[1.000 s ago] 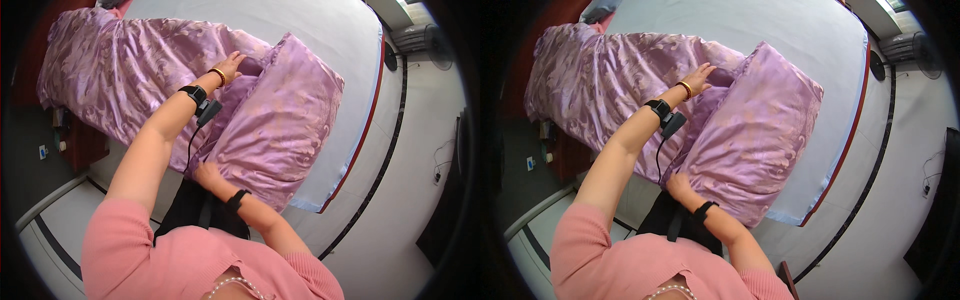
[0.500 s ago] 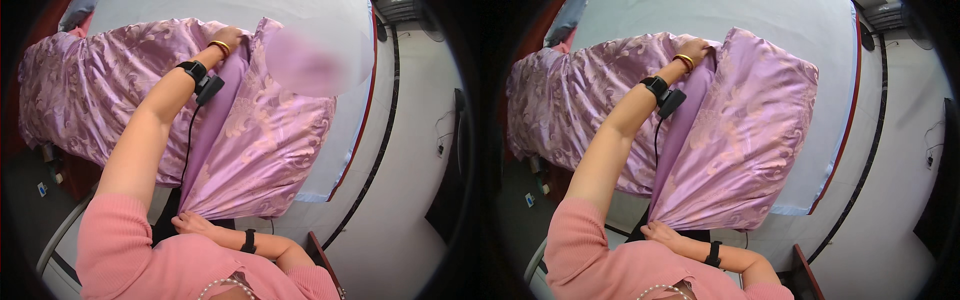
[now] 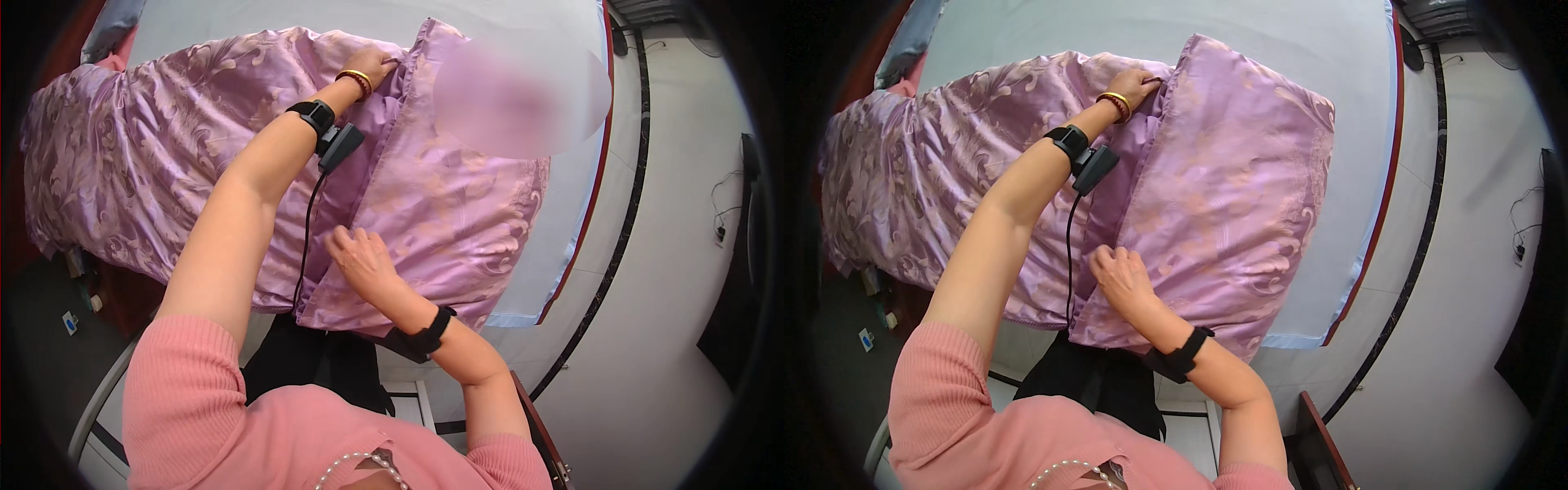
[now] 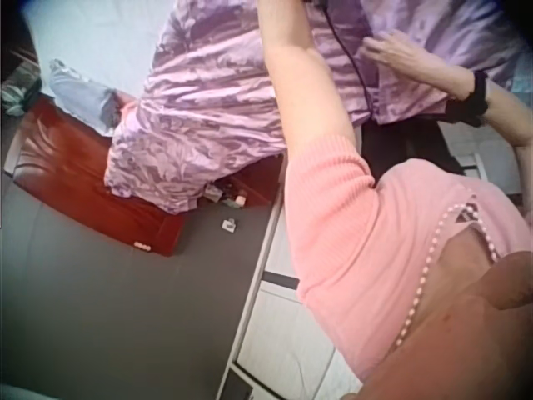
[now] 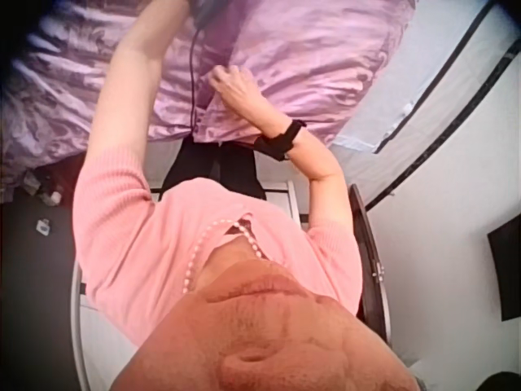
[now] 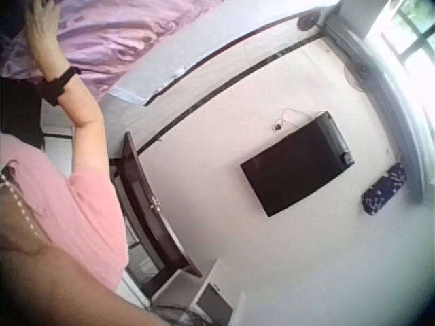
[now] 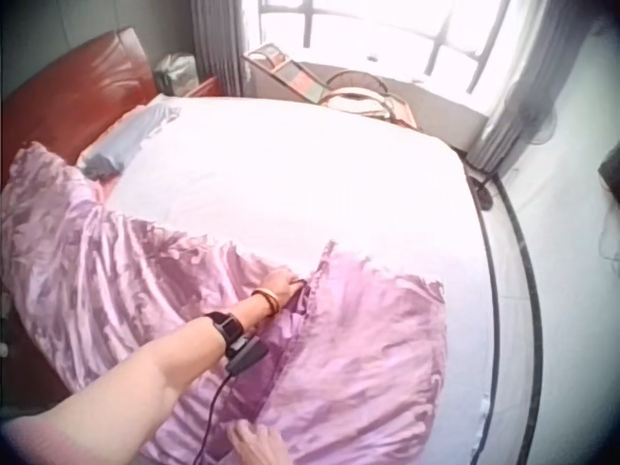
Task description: The recorder folds a pink pillowcase, a grey towel, a green blanket, and a purple duvet on a bed.
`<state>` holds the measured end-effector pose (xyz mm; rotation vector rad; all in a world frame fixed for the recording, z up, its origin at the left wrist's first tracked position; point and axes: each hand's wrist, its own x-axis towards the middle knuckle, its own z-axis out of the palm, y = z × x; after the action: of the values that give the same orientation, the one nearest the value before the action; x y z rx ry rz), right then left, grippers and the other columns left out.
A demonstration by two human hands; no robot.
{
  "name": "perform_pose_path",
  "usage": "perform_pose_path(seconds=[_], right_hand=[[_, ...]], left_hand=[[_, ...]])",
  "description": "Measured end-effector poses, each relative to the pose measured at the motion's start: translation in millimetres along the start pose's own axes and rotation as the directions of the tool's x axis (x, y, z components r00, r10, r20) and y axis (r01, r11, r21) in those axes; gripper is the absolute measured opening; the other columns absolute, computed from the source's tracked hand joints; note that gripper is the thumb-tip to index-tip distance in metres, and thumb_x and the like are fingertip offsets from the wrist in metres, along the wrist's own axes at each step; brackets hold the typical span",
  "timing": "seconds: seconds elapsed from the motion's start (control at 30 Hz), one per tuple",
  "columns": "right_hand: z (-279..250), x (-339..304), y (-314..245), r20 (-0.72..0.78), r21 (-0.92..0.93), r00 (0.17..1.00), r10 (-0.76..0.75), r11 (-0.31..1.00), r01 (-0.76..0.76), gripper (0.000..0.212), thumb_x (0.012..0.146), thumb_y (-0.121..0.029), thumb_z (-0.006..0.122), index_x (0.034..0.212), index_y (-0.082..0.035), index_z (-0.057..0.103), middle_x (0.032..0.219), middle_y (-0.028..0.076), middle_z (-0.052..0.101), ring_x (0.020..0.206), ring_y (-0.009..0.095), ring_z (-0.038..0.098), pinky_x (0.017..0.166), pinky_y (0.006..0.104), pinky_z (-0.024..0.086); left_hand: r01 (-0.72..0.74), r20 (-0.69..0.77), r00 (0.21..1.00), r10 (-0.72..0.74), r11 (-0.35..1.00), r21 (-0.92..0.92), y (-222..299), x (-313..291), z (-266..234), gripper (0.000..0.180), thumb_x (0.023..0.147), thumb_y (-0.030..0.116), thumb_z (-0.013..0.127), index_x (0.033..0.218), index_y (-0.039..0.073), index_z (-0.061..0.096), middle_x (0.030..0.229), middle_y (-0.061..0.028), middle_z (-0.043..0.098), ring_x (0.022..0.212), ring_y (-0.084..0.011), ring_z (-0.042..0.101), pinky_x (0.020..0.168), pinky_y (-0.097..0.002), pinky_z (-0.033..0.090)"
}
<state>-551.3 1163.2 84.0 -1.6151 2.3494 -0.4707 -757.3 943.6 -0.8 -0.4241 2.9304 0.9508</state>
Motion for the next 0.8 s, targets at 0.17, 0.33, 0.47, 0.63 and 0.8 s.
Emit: perform_pose_path(seconds=[0.17, 0.33, 0.47, 0.63, 0.8], right_hand=[[20.5, -22.6, -29.9, 0.241, -0.024, 0.969, -0.051, 0.998, 0.059, 0.011, 0.066, -0.017, 0.052, 0.071, -0.01, 0.059, 0.067, 0.002, 0.048, 0.064, 0.017, 0.047, 0.054, 0.0291, 0.034], [-49.3, -54.5, -94.3, 0.225, 0.177, 0.911, -0.346, 0.934, 0.311, 0.011, 0.068, -0.016, 0.051, 0.068, -0.008, 0.058, 0.064, 0.003, 0.047, 0.061, 0.016, 0.047, 0.052, 0.0295, 0.031], [-27.8, -51.5, -96.0, 0.173, 0.307, 0.947, -0.272, 0.928, 0.21, 0.009, 0.067, -0.016, 0.05, 0.066, -0.009, 0.055, 0.068, 0.005, 0.046, 0.065, 0.017, 0.046, 0.058, 0.0288, 0.034], [64.2, -47.0, -59.4, 0.206, 0.277, 0.972, -0.117, 0.959, 0.057, 0.013, 0.069, -0.018, 0.05, 0.063, -0.01, 0.059, 0.07, 0.006, 0.049, 0.07, 0.019, 0.047, 0.061, 0.0312, 0.034], [58.0, -40.6, -62.2, 0.257, 0.302, 0.948, -0.187, 0.947, 0.105, 0.013, 0.071, -0.016, 0.048, 0.067, -0.008, 0.057, 0.072, 0.006, 0.049, 0.072, 0.019, 0.047, 0.063, 0.03, 0.036]], left_hand=[[-0.008, -0.012, 1.0, 0.007, 0.996, -0.089, -4.3, 5.7, 0.1, 0.032, 0.079, 0.033, 0.047, 0.093, 0.008, 0.061, 0.09, -0.0179, 0.059, 0.086, -0.0337, 0.055, 0.077, -0.0384, 0.042], [0.018, -0.043, 0.999, -0.029, 0.97, -0.244, 4.0, 24.8, 0.3, 0.034, 0.078, 0.034, 0.048, 0.093, 0.007, 0.061, 0.09, -0.0188, 0.058, 0.085, -0.0345, 0.055, 0.076, -0.0374, 0.043], [0.101, 0.011, 0.995, -0.101, 0.969, -0.228, 12.8, 33.3, 16.7, 0.035, 0.077, 0.035, 0.05, 0.094, 0.006, 0.061, 0.088, -0.0179, 0.06, 0.082, -0.0297, 0.058, 0.073, -0.0329, 0.044], [0.056, -0.052, 0.997, -0.062, 0.992, -0.112, -13.9, 40.9, 40.2, 0.033, 0.078, 0.036, 0.045, 0.091, 0.011, 0.062, 0.09, -0.0183, 0.059, 0.085, -0.034, 0.056, 0.076, -0.0358, 0.044], [0.252, 0.192, 0.968, -0.163, 0.619, -0.743, 11.0, 46.6, 41.5, 0.042, 0.086, 0.033, 0.039, 0.11, 0.001, 0.051, 0.097, -0.0163, 0.06, 0.087, -0.023, 0.057, 0.075, -0.0293, 0.044]])
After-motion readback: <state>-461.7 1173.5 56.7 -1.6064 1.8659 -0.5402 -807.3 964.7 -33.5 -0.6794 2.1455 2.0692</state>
